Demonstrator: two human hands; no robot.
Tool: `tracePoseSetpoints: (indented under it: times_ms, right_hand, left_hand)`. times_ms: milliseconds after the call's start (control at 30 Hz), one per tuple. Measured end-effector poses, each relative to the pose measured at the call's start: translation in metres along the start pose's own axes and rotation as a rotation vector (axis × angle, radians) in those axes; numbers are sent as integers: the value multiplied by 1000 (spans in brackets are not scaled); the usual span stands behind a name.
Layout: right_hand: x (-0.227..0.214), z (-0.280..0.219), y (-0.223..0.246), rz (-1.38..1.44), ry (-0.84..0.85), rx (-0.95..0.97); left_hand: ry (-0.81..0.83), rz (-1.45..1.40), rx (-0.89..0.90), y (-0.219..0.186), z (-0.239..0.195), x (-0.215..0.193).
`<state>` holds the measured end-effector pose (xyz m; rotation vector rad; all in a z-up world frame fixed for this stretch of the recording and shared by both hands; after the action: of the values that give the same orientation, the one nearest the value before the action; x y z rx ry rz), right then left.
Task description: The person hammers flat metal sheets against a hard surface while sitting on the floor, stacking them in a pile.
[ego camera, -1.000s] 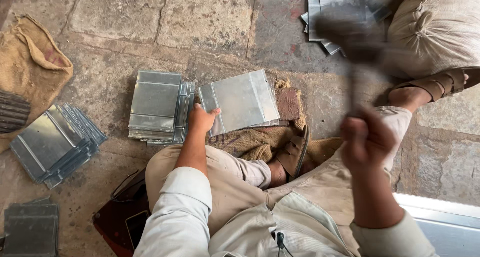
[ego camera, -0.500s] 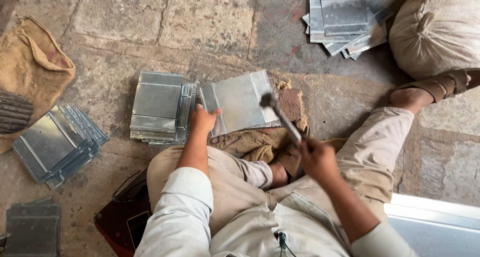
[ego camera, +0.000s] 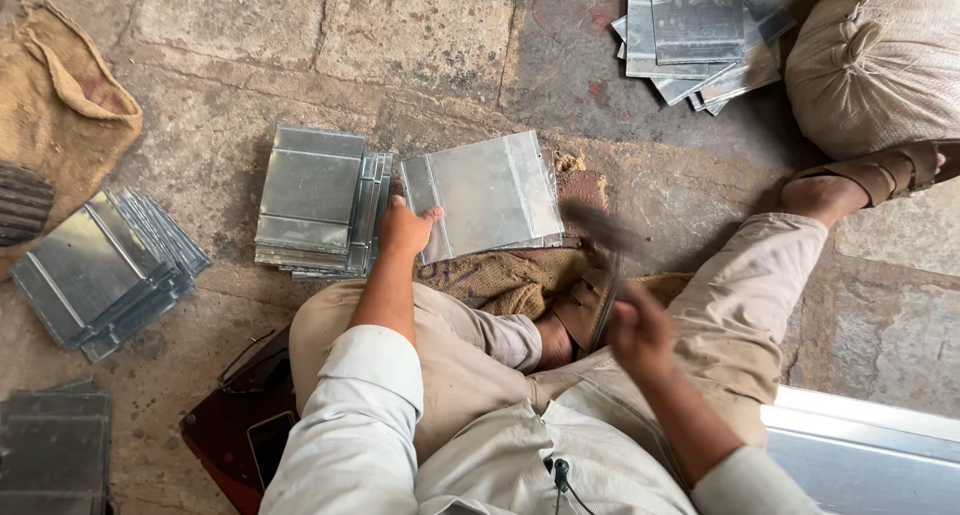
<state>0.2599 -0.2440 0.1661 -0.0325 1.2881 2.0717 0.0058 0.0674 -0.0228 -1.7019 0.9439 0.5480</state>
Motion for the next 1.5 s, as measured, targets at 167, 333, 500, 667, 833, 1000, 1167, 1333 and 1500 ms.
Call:
tracePoseSetpoints:
  times_ms: [167, 333, 500, 667, 833, 1000, 1167, 1333, 1500]
  right_hand:
    - [-5, -42, -59, -381, 131, 585]
    - [-2, -38, -61, -325, 164, 415]
    - [2, -41, -86, -470, 240, 636]
    - [-28, 0, -59, -352, 20, 510]
    - [-54, 57, -17, 58, -158, 52]
    - [-23, 61, -42, -113, -273, -33]
    - [32, 38, -113, -429, 151, 481]
    - [5, 26, -144, -346, -9, 655]
    - [-3, -26, -182, -166, 208, 966]
  left_hand:
    - [23, -13, -32, -2, 1, 2]
    - [34, -18, -46, 2, 0, 5]
    - [6, -33, 31, 2, 3, 8]
    - [113, 76, 55, -1, -1, 11]
    - [225, 146, -1, -4, -14, 11]
    - [225, 198, 15, -8, -17, 11]
    - [207, 176, 25, -5, -17, 11]
    - [158, 42, 0, -1, -25, -1]
    - [215, -344, -49, 1, -30, -3]
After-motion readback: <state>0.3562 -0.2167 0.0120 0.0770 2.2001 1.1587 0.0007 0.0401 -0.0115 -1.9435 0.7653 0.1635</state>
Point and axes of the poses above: each hand's wrist, its own z-axis towards the middle knuckle, its own x-axis out of the palm, y = z × x, the point moved 7 cm from there along z, towards the middle knuckle, and after that the axes turned 1 degree about z, right-handed, at the moved point
